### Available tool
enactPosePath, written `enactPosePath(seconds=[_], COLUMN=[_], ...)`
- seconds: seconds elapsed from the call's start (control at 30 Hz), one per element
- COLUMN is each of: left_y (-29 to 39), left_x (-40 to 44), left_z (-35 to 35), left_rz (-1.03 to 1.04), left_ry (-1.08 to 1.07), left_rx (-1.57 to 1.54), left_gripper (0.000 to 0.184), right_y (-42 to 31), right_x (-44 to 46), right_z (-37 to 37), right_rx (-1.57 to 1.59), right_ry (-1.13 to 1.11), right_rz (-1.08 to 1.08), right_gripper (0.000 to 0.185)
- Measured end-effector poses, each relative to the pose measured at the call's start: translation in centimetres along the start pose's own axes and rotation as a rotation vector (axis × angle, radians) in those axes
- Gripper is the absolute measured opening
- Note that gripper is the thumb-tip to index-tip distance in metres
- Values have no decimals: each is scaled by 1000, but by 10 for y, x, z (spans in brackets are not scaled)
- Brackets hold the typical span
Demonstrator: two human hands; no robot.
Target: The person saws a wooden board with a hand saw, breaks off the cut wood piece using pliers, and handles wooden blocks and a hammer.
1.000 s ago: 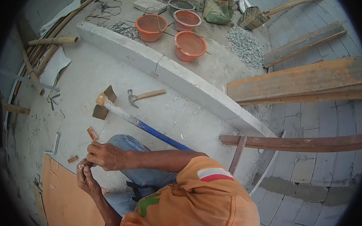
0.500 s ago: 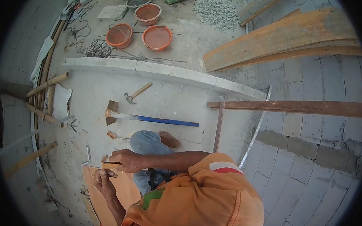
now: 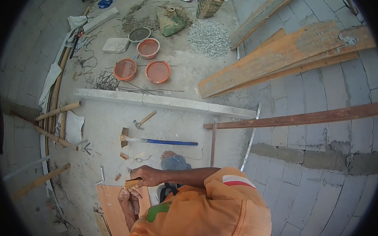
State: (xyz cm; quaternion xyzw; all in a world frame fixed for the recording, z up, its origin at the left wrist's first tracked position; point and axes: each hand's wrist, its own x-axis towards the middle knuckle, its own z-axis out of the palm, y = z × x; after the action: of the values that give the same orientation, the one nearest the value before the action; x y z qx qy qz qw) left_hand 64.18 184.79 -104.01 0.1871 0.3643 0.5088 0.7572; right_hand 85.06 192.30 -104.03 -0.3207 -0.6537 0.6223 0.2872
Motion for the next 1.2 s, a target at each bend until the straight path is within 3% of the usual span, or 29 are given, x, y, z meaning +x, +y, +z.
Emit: enactPosePath(seconds=[0.1,0.23,0.27,0.33,0.37,0.4,0.47,0.5,0.53,0.6,0.67,0.73,0.8,0.87,0.9,0.97,1.1,1.2], left_y=[-12,-24,-23,-22,-21,-14,9,21,26,27,15,15,10,22,30,47,54,37], left_x=[-10,-2,0,12,17,20,8,13,20,28,34,39,46,56,64,80,116,136], left_z=[2,15,9,-2,-2,3,12,18,30,56,67,92,96,111,119,124,81,70], left_rz=[-24,-31,-32,-106,-106,-63,22,-8,0,4,11,-179,-147,-117,-116,32,46,72], left_ry=[-22,-134,-139,147,125,141,205,67,52,-238,-323,-288,-241,-269,-252,18,18,138], left_rx=[-297,-430,-432,-35,-43,29,177,269,266,175,153,69,96,95,90,128,300,404], left_gripper=[21,20,20,18,18,24,52,76,76,77,67,54,47,43,43,40,38,40], right_y=[-25,-44,-50,-83,-95,-95,-89,-81,-88,-103,-106,-98,-99,-108,-99,-96,-76,-38], right_x=[3,1,0,2,2,-1,-13,-20,-21,-29,-36,-42,-50,-62,-71,-89,-126,-147], right_z=[-8,-20,-22,-31,-38,-43,-40,-32,-23,-2,12,19,10,-4,-11,-31,-76,-120], right_rx=[-9,-46,-58,-116,-171,-190,-248,-252,-265,-109,-150,-178,-214,-202,-300,-253,-216,-269], right_ry=[-16,-33,-21,62,157,182,277,308,315,370,392,543,544,535,576,625,795,814], right_rz=[13,26,47,76,104,108,141,161,155,149,160,168,178,46,121,203,458,513], right_gripper=[22,21,23,25,26,26,31,30,30,33,38,42,48,55,54,51,45,43])
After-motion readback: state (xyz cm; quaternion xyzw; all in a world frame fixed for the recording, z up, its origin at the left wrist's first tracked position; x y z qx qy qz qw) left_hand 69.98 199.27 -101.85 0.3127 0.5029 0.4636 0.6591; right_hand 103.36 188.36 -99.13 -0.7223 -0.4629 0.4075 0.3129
